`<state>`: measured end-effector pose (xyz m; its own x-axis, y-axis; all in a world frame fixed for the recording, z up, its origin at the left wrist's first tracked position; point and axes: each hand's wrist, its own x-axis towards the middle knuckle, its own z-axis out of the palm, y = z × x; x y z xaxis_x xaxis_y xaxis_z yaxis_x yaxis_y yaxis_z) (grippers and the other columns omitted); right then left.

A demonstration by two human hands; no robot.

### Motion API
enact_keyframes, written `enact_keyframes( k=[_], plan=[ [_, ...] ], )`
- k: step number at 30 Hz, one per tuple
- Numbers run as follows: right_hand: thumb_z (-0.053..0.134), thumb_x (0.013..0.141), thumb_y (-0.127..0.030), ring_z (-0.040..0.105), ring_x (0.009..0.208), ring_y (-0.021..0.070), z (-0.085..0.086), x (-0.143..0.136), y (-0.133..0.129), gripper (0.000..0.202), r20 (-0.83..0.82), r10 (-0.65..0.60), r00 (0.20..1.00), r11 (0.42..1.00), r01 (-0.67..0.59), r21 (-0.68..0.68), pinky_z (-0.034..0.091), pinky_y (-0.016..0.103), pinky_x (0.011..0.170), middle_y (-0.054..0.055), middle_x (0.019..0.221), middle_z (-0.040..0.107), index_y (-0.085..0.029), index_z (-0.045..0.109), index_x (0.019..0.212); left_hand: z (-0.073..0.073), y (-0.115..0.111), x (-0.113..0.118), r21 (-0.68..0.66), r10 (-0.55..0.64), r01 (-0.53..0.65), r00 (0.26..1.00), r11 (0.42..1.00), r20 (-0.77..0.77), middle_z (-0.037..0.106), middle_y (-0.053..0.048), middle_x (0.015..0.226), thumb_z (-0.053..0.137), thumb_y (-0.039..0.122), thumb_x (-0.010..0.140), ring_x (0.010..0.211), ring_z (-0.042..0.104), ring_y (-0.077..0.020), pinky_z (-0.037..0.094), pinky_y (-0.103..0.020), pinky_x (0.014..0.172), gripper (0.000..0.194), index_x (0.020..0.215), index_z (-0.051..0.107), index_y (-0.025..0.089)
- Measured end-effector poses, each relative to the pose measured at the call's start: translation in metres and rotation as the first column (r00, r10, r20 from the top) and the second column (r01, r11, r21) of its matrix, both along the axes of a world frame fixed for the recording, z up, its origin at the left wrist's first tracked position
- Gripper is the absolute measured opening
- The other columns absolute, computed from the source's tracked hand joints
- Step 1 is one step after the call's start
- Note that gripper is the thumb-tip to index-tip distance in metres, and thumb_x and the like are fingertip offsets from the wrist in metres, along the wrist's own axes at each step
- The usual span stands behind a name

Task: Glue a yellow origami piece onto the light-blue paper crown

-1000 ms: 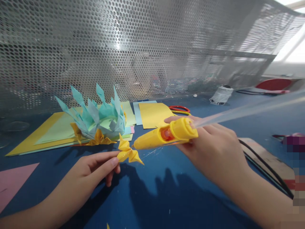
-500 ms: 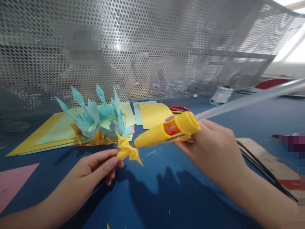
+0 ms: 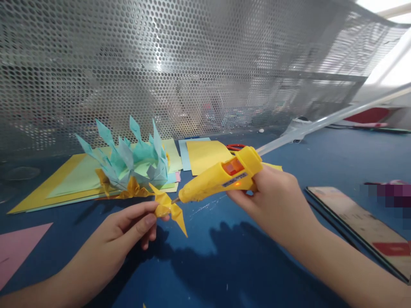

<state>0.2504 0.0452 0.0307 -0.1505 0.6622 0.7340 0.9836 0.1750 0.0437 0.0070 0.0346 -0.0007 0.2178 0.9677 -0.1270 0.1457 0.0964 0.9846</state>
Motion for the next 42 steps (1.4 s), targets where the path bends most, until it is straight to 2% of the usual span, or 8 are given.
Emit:
enact_keyframes(
  k=[6, 12, 16, 22, 28, 35, 38, 42],
  plan=[
    [0.034, 0.091, -0.044, 0.061, 0.05, 0.022, -0.005, 0.009, 0.002, 0.042, 0.101, 0.086, 0.991, 0.995, -0.091, 0.041, 0.037, 0.029, 0.047, 0.009, 0.057, 0.068, -0.022, 0.06, 0.068, -0.003, 0.001, 0.0, 0.014, -0.008, 0.008, 1.0, 1.0, -0.008, 0.057, 0.004, 0.057, 0.061, 0.039, 0.075, 0.053, 0.05, -0.0115, 0.041, -0.022, 0.05, 0.027, 0.09, 0.068, 0.018],
    [0.05, 0.078, -0.041, 0.062, 0.055, 0.0245, -0.015, 0.019, 0.016, 0.02, 0.027, -0.032, 0.999, 0.994, 0.034, -0.105, 0.037, 0.03, 0.046, 0.009, 0.07, 0.067, -0.021, 0.053, 0.077, -0.004, 0.0, -0.001, 0.014, -0.014, 0.014, 0.999, 1.0, -0.032, 0.065, 0.001, 0.069, 0.062, 0.039, 0.075, 0.056, 0.052, -0.0115, 0.045, -0.022, 0.052, 0.03, 0.095, 0.069, 0.018],
    [0.07, 0.069, -0.039, 0.061, 0.056, 0.0199, -0.024, 0.031, 0.03, 0.034, -0.093, -0.146, 0.985, 0.959, 0.118, -0.258, 0.043, 0.028, 0.045, 0.005, 0.073, 0.064, -0.018, 0.049, 0.085, -0.005, 0.001, -0.003, 0.03, -0.008, 0.01, 0.997, 1.0, -0.074, 0.07, -0.001, 0.074, 0.062, 0.04, 0.076, 0.056, 0.053, -0.0115, 0.048, -0.022, 0.054, 0.035, 0.103, 0.07, 0.019],
    [0.057, 0.091, -0.038, 0.062, 0.068, 0.0128, -0.035, 0.05, 0.044, 0.026, -0.158, -0.2, 0.967, 0.904, 0.119, -0.411, 0.053, 0.029, 0.06, 0.002, 0.088, 0.064, -0.014, 0.06, 0.102, -0.001, -0.001, -0.003, 0.143, -0.012, 0.034, 0.988, 0.989, -0.152, 0.068, 0.001, 0.062, 0.067, 0.034, 0.073, 0.051, 0.054, -0.0105, 0.048, -0.019, 0.049, 0.024, 0.091, 0.075, 0.02],
    [0.058, 0.091, -0.031, 0.06, 0.1, 0.0211, -0.02, 0.032, 0.033, 0.02, -0.251, 0.116, 0.961, 0.949, -0.182, -0.256, 0.05, 0.043, 0.085, 0.007, 0.115, 0.061, -0.018, 0.062, 0.106, 0.002, -0.007, -0.004, 0.446, -0.077, 0.184, 0.966, 0.876, -0.247, 0.071, 0.001, 0.08, 0.062, 0.023, 0.079, 0.059, 0.062, -0.0109, 0.05, -0.017, 0.053, 0.02, 0.089, 0.077, 0.031],
    [0.074, 0.079, -0.022, 0.059, 0.083, 0.0138, -0.001, -0.02, -0.014, 0.004, -0.27, 0.587, 0.763, 0.779, -0.624, -0.07, 0.049, 0.027, 0.076, 0.001, 0.086, 0.061, -0.021, 0.07, 0.078, 0.018, -0.012, -0.004, 0.673, -0.037, 0.363, 0.894, 0.645, -0.447, 0.073, 0.005, 0.078, 0.062, 0.015, 0.081, 0.071, 0.069, -0.0114, 0.052, -0.016, 0.066, 0.021, 0.084, 0.074, 0.032],
    [0.074, 0.078, -0.022, 0.056, 0.077, 0.0151, -0.002, -0.028, -0.025, 0.005, -0.224, 0.644, 0.731, 0.747, -0.664, -0.018, 0.046, 0.028, 0.069, 0.001, 0.081, 0.061, -0.019, 0.07, 0.077, 0.029, -0.014, -0.002, 0.684, 0.071, 0.389, 0.839, 0.617, -0.54, 0.074, 0.003, 0.076, 0.062, 0.018, 0.081, 0.069, 0.069, -0.0144, 0.051, -0.021, 0.066, 0.015, 0.077, 0.072, 0.027],
    [0.07, 0.082, -0.022, 0.054, 0.072, 0.0159, -0.006, -0.031, -0.029, 0.008, -0.156, 0.659, 0.736, 0.746, -0.665, 0.015, 0.044, 0.029, 0.064, 0.003, 0.078, 0.062, -0.018, 0.069, 0.075, 0.045, -0.02, 0.008, 0.635, 0.183, 0.414, 0.727, 0.653, -0.662, 0.074, -0.001, 0.073, 0.062, 0.023, 0.081, 0.067, 0.068, -0.0204, 0.049, -0.029, 0.063, 0.012, 0.074, 0.072, 0.025]
  ],
)
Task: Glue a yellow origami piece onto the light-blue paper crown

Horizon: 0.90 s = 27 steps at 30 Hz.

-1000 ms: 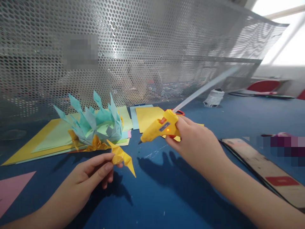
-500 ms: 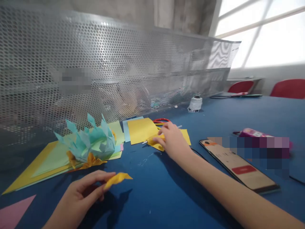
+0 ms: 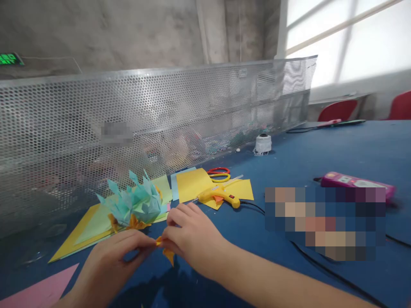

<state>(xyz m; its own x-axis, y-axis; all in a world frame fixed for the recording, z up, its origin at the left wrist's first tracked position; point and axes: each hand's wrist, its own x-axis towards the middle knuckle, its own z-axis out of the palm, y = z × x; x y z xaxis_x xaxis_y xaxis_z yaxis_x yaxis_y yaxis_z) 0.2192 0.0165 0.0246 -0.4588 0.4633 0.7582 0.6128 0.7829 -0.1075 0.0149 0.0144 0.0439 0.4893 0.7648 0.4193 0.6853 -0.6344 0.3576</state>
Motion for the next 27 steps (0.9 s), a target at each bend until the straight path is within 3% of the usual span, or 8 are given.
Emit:
enact_keyframes(
  k=[6, 11, 14, 17, 20, 23, 25, 27],
  plan=[
    [0.061, 0.088, -0.02, 0.059, 0.074, 0.0151, -0.008, -0.002, 0.004, 0.009, 0.086, -0.049, 0.995, 0.998, 0.046, 0.045, 0.05, 0.031, 0.066, 0.001, 0.08, 0.063, -0.016, 0.064, 0.081, 0.017, 0.0, 0.016, -0.045, 0.078, -0.086, 0.985, 0.995, -0.156, 0.071, -0.003, 0.069, 0.064, 0.022, 0.079, 0.068, 0.064, -0.0209, 0.046, -0.031, 0.062, 0.014, 0.066, 0.07, 0.024],
    [0.057, 0.092, -0.026, 0.063, 0.08, 0.0147, -0.01, -0.001, 0.007, 0.012, 0.107, -0.059, 0.992, 0.998, 0.055, 0.041, 0.054, 0.033, 0.071, 0.003, 0.094, 0.066, -0.016, 0.063, 0.095, 0.035, 0.004, 0.024, -0.099, 0.057, -0.081, 0.972, 0.992, -0.226, 0.067, 0.0, 0.076, 0.063, 0.03, 0.087, 0.072, 0.062, -0.0158, 0.05, -0.034, 0.071, 0.018, 0.076, 0.067, 0.018],
    [0.056, 0.093, -0.027, 0.064, 0.083, 0.0157, -0.009, 0.001, 0.007, 0.016, 0.041, -0.099, 0.994, 0.995, 0.098, 0.017, 0.055, 0.034, 0.072, 0.004, 0.101, 0.065, -0.016, 0.062, 0.102, 0.056, 0.018, 0.025, -0.077, 0.127, -0.143, 0.975, 0.987, -0.183, 0.067, -0.004, 0.095, 0.061, 0.036, 0.089, 0.087, 0.063, -0.0191, 0.05, -0.04, 0.082, 0.02, 0.091, 0.064, 0.016],
    [0.056, 0.093, -0.028, 0.064, 0.083, 0.0159, -0.008, 0.006, 0.008, 0.018, -0.052, -0.125, 0.991, 0.992, 0.123, -0.029, 0.055, 0.034, 0.072, 0.005, 0.103, 0.065, -0.016, 0.061, 0.106, 0.08, 0.047, 0.018, -0.055, 0.3, -0.306, 0.95, 0.95, -0.088, 0.057, -0.009, 0.123, 0.058, 0.036, 0.091, 0.108, 0.057, -0.0263, 0.047, -0.049, 0.091, 0.033, 0.117, 0.056, 0.017],
    [0.055, 0.093, -0.028, 0.064, 0.084, 0.0159, -0.008, 0.01, 0.009, 0.019, -0.124, -0.122, 0.985, 0.991, 0.113, -0.072, 0.055, 0.034, 0.072, 0.005, 0.104, 0.064, -0.017, 0.061, 0.107, 0.099, 0.08, 0.007, -0.268, 0.407, -0.425, 0.905, 0.864, -0.125, 0.056, -0.009, 0.124, 0.056, 0.034, 0.092, 0.105, 0.059, -0.0259, 0.05, -0.047, 0.087, 0.034, 0.121, 0.055, 0.018],
    [0.055, 0.093, -0.029, 0.064, 0.083, 0.0159, -0.009, 0.011, 0.01, 0.02, -0.176, -0.117, 0.977, 0.989, 0.099, -0.107, 0.055, 0.034, 0.072, 0.005, 0.105, 0.064, -0.017, 0.061, 0.108, 0.106, 0.096, 0.0, -0.589, 0.335, -0.436, 0.9, 0.68, -0.279, 0.061, -0.008, 0.115, 0.057, 0.033, 0.092, 0.095, 0.063, -0.0224, 0.054, -0.042, 0.079, 0.03, 0.117, 0.057, 0.016],
    [0.055, 0.093, -0.029, 0.064, 0.083, 0.0159, -0.009, 0.01, 0.01, 0.02, -0.208, -0.123, 0.97, 0.987, 0.097, -0.129, 0.055, 0.034, 0.071, 0.005, 0.105, 0.064, -0.017, 0.061, 0.108, 0.108, 0.096, 0.001, -0.699, 0.261, -0.444, 0.896, 0.561, -0.36, 0.062, -0.008, 0.114, 0.057, 0.032, 0.092, 0.094, 0.064, -0.0217, 0.055, -0.041, 0.078, 0.029, 0.116, 0.057, 0.016],
    [0.055, 0.094, -0.029, 0.064, 0.084, 0.016, -0.01, 0.01, 0.01, 0.019, -0.231, -0.128, 0.964, 0.985, 0.096, -0.145, 0.055, 0.034, 0.072, 0.005, 0.105, 0.064, -0.017, 0.061, 0.108, 0.109, 0.09, 0.003, -0.74, 0.199, -0.46, 0.886, 0.491, -0.419, 0.061, -0.008, 0.115, 0.057, 0.033, 0.092, 0.094, 0.063, -0.0218, 0.054, -0.041, 0.079, 0.029, 0.115, 0.058, 0.016]
  ],
)
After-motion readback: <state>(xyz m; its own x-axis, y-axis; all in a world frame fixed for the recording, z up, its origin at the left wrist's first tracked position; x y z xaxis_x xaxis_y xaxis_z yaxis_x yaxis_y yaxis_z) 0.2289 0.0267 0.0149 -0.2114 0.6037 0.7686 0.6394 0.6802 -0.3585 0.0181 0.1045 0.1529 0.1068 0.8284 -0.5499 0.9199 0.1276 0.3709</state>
